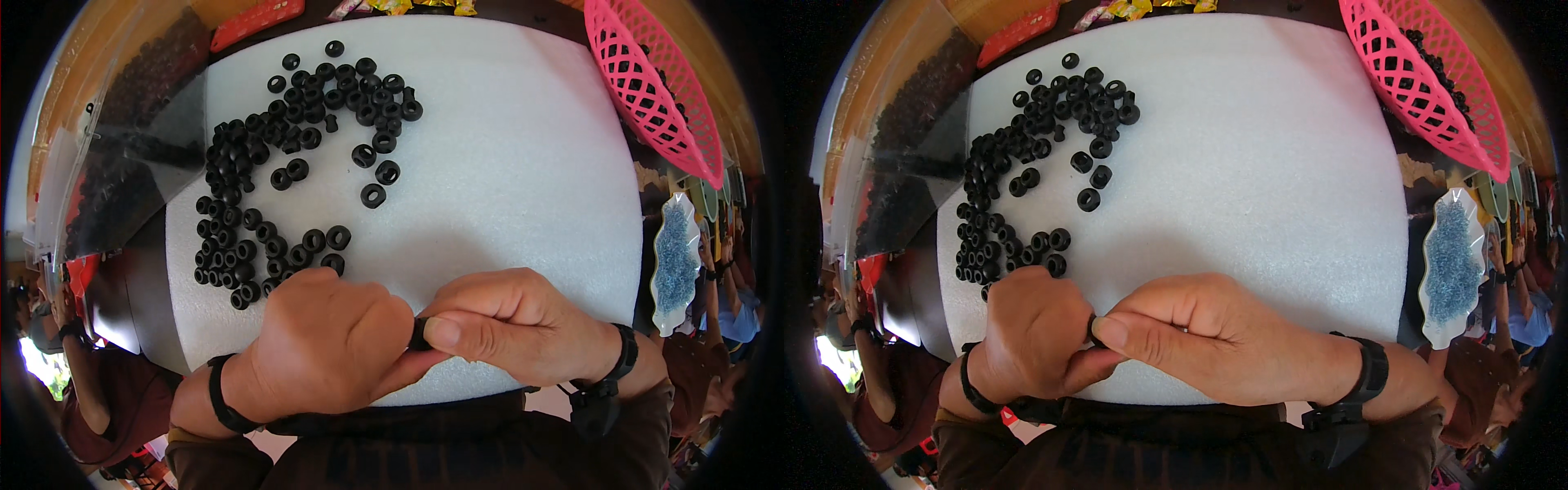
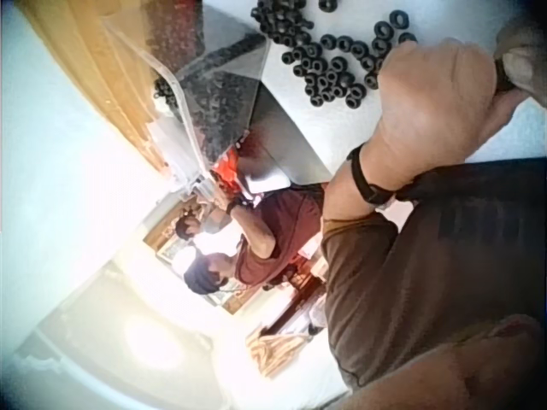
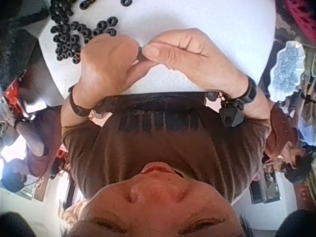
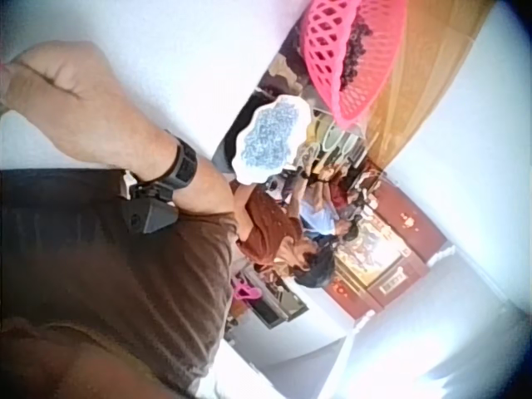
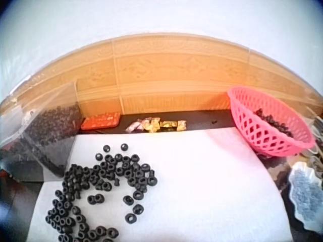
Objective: Assembling small rubber components by inserting white plastic pieces into black rings.
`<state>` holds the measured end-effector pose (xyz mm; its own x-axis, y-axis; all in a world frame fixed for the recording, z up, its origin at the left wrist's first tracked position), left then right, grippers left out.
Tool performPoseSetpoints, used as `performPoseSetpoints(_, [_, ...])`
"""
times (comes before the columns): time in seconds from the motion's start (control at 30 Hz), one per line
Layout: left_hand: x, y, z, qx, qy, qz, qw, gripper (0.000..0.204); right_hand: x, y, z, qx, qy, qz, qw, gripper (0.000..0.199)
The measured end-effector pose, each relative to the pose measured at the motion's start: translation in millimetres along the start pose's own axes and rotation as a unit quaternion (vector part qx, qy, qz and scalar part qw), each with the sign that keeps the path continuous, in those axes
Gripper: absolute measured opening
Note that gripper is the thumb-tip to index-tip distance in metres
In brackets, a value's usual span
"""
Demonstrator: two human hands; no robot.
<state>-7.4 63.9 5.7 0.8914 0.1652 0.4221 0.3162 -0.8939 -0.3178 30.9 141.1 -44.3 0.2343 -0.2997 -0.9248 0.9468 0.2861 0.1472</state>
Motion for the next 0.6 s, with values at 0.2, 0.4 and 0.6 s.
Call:
performPoseSetpoints(0.2, [-12,-6,-5,-0.013,0.125,-0.050,0.991,0.035,5,2,4,0.003,-0.048,0.022,0.999,0.028])
performPoseSetpoints(0.4, [-22,-6,-10,-0.015,0.210,-0.090,0.973,0.039,-33,2,-3,0.026,0.154,-0.162,0.974,0.016])
performPoseSetpoints(0.6, [-35,1,4,-0.138,0.367,-0.205,0.897,0.038,-57,7,-3,0.059,0.325,-0.252,0.910,0.034])
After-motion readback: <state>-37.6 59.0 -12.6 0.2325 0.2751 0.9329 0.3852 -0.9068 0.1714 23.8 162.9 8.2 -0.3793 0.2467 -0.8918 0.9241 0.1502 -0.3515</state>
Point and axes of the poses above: each hand's wrist, its own y-axis away from the middle knuckle, its own z-axis out of the palm, x = y × z, the point moved 9 cm from there along -y, towards the middle knuckle, and after that the axes turned 6 degrees about -z, right-handed, at the moved point
